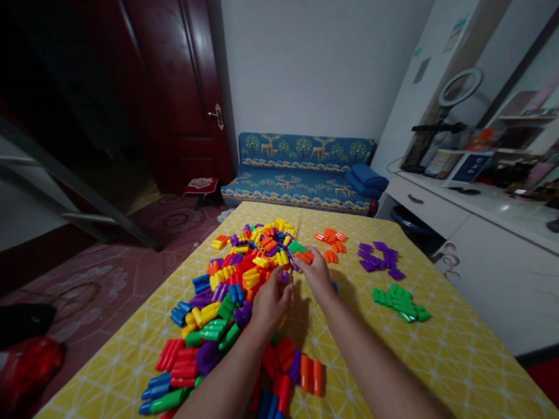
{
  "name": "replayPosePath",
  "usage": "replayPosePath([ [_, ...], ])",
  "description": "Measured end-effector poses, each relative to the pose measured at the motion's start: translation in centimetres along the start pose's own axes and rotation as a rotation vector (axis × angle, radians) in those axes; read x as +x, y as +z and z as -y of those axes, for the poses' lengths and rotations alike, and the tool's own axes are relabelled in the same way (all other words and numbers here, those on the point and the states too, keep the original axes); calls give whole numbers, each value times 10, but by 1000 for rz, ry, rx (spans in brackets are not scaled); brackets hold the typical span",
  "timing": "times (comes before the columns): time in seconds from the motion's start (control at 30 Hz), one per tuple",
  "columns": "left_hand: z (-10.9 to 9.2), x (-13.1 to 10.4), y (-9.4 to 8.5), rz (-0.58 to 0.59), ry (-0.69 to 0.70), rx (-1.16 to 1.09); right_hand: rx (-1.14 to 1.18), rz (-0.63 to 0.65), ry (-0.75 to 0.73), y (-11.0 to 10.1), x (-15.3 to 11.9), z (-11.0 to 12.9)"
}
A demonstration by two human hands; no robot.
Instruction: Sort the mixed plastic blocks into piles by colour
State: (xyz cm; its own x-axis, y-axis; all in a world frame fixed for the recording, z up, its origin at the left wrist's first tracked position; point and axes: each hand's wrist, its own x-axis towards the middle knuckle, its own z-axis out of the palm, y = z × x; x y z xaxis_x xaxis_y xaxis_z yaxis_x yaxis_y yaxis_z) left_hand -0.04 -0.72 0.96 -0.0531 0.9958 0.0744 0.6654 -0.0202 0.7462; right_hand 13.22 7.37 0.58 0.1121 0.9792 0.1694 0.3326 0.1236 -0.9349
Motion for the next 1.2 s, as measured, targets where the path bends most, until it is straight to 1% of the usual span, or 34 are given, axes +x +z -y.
replayPosePath([
  [0.07, -1, 0, -1, -70, 27, -160, 231, 109, 42, -3, -40, 0],
  [0.13, -1, 0, -1, -87, 94, -327, 373, 160, 111, -7, -74, -2],
  [0.17, -1, 0, 0, -66, 136, -403, 382, 158, 140, -10, -86, -4],
  [0.23, 0, 1, 2, 11, 217, -499, 359, 140, 165, -14, -102, -6],
  [0.3, 2, 2, 6, 79, 273, -495, 340, 103, 154, -16, -108, -8],
  [0.37, 5, 4, 10, 92, 285, -463, 314, 42, 144, -17, -108, -9],
  [0.43, 8, 5, 13, 78, 255, -470, 273, -9, 136, -16, -105, -12],
  [0.57, 13, 9, 16, 75, 201, -529, 219, -38, 75, -14, -103, -16],
  [0.63, 14, 11, 15, 38, 182, -553, 234, -64, 68, -14, -104, -15],
  [0.73, 15, 14, 13, -87, 135, -611, 318, -135, 97, -16, -105, -11],
  [0.8, 15, 16, 13, -132, 106, -665, 412, -168, 101, -17, -105, -10],
  [0.9, 17, 17, 15, -114, 100, -726, 551, -177, 93, -18, -106, -10],
  [1.0, 19, 17, 18, -108, 110, -746, 584, -155, 107, -19, -105, -9],
  [1.1, 19, 17, 19, -120, 107, -753, 456, -108, 102, -23, -93, -7],
  [1.2, 19, 17, 19, -115, 111, -757, 189, -60, 107, -33, -60, -9],
])
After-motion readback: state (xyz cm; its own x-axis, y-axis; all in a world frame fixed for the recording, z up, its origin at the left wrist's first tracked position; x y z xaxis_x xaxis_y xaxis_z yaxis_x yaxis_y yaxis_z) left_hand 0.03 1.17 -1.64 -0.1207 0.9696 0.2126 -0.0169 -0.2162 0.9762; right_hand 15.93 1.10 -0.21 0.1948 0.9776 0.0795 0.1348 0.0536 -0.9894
